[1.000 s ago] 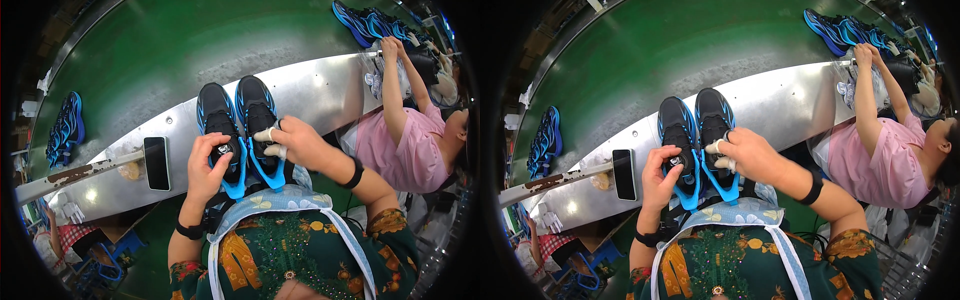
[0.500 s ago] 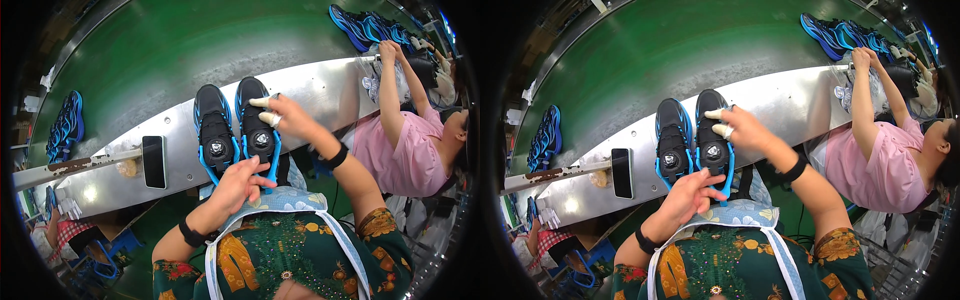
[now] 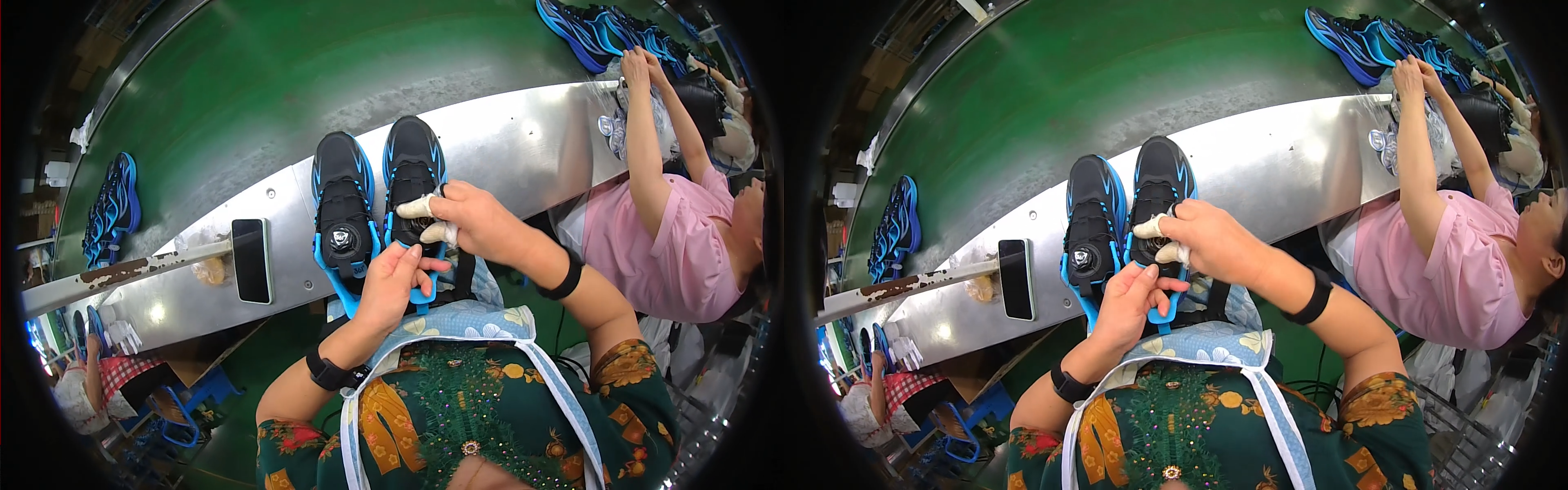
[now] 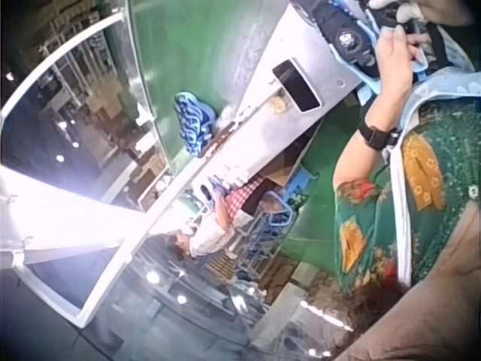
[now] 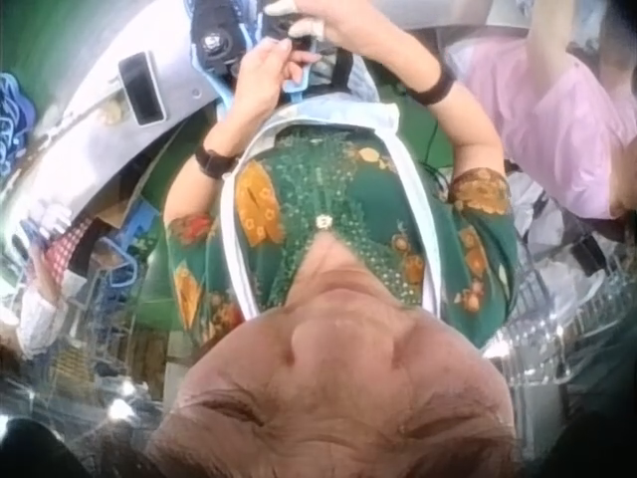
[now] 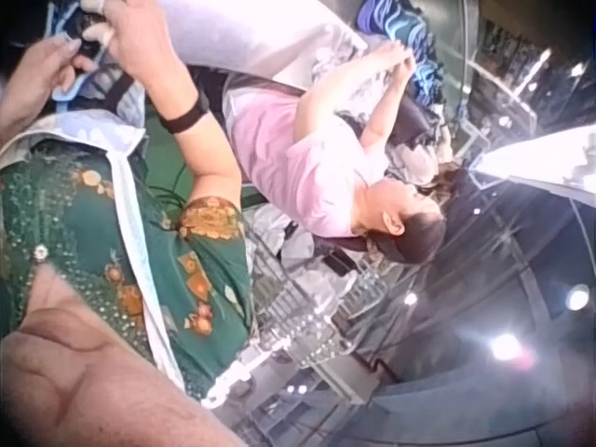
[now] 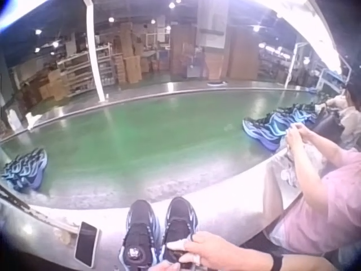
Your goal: Wiping and inspecting shoes on an assembly line conveyor.
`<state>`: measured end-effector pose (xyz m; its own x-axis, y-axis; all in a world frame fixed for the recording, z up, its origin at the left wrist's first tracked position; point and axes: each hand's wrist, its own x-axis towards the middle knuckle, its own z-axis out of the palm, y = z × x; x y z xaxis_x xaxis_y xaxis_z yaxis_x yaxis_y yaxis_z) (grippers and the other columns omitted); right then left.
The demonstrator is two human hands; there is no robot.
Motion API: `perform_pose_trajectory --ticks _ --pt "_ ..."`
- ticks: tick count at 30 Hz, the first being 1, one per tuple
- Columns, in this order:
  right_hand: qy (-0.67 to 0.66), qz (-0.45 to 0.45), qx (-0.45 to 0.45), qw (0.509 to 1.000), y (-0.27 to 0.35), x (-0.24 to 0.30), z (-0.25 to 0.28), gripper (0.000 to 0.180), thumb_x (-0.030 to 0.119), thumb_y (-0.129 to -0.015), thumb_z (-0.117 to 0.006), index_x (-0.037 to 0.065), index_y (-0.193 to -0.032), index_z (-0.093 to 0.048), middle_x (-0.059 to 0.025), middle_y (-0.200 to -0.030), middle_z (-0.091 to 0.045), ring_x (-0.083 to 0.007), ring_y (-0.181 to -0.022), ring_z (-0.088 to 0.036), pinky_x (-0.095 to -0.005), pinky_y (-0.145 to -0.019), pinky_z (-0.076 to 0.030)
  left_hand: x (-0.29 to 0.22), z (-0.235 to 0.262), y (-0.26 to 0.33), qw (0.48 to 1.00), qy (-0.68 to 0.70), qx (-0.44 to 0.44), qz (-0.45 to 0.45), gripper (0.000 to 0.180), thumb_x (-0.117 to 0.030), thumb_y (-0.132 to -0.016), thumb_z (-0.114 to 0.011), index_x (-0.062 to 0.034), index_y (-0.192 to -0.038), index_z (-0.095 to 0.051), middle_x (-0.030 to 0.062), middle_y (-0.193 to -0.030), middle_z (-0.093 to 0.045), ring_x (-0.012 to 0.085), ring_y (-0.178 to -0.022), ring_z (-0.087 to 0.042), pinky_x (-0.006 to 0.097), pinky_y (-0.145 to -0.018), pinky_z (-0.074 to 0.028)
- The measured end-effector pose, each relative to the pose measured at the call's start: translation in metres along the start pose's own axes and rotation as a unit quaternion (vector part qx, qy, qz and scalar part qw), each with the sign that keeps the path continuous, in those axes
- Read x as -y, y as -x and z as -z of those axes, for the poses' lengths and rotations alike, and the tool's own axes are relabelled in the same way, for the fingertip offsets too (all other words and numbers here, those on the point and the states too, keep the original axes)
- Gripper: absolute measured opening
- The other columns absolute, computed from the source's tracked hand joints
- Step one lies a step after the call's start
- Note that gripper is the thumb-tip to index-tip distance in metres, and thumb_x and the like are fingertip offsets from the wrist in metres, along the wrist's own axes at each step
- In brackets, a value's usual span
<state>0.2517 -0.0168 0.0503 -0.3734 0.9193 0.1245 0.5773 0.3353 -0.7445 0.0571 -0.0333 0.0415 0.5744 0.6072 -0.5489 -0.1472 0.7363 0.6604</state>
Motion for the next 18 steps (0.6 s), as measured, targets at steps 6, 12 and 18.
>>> perform_pose_trajectory --ticks 6,12,18 --pt "0.145 0.0 -0.097 0.985 0.004 0.009 -0.001 0.033 0.022 -0.072 -0.074 0.008 -0.101 -0.064 -0.0065 -0.069 -0.049 -0.0271 -0.069 -0.052 -0.0366 -0.064 -0.043 -0.012 0.005 0.002 0.998 -0.035 0.006 0.06 0.022 -0.019 -0.1 -0.043 0.0002 -0.098 -0.053 0.0184 -0.086 -0.068 0.0078 -0.052 -0.051 0.02 -0.051 -0.041" --pt "0.161 -0.026 -0.122 0.979 0.007 0.019 -0.016 0.034 0.025 -0.074 -0.074 0.012 -0.104 -0.066 -0.0083 -0.075 -0.05 -0.0267 -0.073 -0.051 -0.0364 -0.062 -0.041 0.002 -0.003 0.002 0.998 0.011 -0.014 0.063 0.023 -0.021 -0.101 -0.043 -0.0011 -0.1 -0.054 0.0178 -0.081 -0.067 0.009 -0.046 -0.048 0.02 -0.045 -0.039" --pt "0.101 -0.033 -0.007 0.994 0.004 0.022 0.009 0.034 0.015 -0.076 -0.07 0.014 -0.11 -0.066 -0.0083 -0.076 -0.051 -0.0276 -0.075 -0.05 -0.0375 -0.065 -0.04 0.0 -0.005 0.001 0.996 -0.074 -0.014 0.047 0.024 -0.02 -0.101 -0.041 0.0002 -0.101 -0.055 0.0175 -0.082 -0.068 0.0086 -0.045 -0.048 0.02 -0.045 -0.04"
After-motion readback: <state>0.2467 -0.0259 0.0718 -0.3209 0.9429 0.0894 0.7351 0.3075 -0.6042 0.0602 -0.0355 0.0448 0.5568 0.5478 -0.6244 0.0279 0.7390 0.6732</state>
